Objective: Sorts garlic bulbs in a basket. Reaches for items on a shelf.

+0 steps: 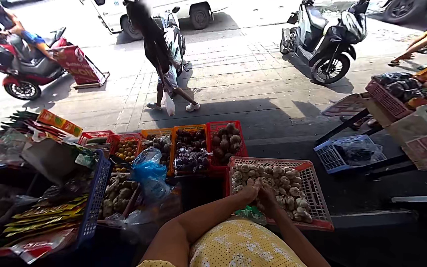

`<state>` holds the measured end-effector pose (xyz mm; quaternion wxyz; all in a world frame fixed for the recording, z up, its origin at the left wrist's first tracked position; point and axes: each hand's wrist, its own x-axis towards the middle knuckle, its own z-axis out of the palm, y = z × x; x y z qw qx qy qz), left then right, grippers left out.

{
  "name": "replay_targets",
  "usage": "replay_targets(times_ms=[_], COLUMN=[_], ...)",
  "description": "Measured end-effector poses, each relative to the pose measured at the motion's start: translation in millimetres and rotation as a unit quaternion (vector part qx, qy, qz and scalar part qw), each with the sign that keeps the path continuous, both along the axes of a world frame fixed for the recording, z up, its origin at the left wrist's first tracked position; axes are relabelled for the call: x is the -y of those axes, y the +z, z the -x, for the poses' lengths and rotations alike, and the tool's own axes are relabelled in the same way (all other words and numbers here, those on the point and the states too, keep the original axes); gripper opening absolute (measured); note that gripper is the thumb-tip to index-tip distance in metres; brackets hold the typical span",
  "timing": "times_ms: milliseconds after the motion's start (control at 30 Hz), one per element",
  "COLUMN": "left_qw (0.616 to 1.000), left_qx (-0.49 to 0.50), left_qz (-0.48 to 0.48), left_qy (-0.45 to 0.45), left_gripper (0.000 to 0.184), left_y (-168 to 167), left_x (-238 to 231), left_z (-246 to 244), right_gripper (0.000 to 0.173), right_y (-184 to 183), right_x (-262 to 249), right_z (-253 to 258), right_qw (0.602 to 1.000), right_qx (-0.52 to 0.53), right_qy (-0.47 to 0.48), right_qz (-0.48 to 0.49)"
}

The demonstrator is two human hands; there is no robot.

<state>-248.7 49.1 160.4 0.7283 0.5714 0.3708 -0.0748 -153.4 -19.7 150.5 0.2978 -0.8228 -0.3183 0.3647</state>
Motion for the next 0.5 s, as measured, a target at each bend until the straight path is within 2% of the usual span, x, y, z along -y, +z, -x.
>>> replay_targets(times_ms=[167, 300, 367, 500], left_qw=[1.0, 0.999, 0.998, 0.994], left_qx=[0.012, 0.051, 0.059, 0.063], left_qz=[-0.002, 0.004, 0.012, 0.061], left_qy=[-0.009, 0.0, 0.007, 0.058], left_gripper=[0.072, 0.05, 0.041, 0.038], left_y=[-0.6, 0.3, -7.1, -15.6], left_x=[1.3, -1.7, -3.9, -4.6], left_z=[-1.3, -2.9, -3.7, -1.8], right_gripper=[0.051, 0.041, 0.036, 0.03], right_y=[-14.4, -24.0, -26.1, -35.9], right_x=[2.5, 5.7, 7.0, 12.7], right_z=[-4.9, -3.8, -4.8, -11.9], right_qw=[0.998, 0.982, 0.981, 0.987], right_qx=[-0.037, -0.104, -0.11, -0.092], right_qy=[-0.044, -0.139, -0.148, -0.122], right_qz=[-0.022, -0.077, -0.063, -0.044])
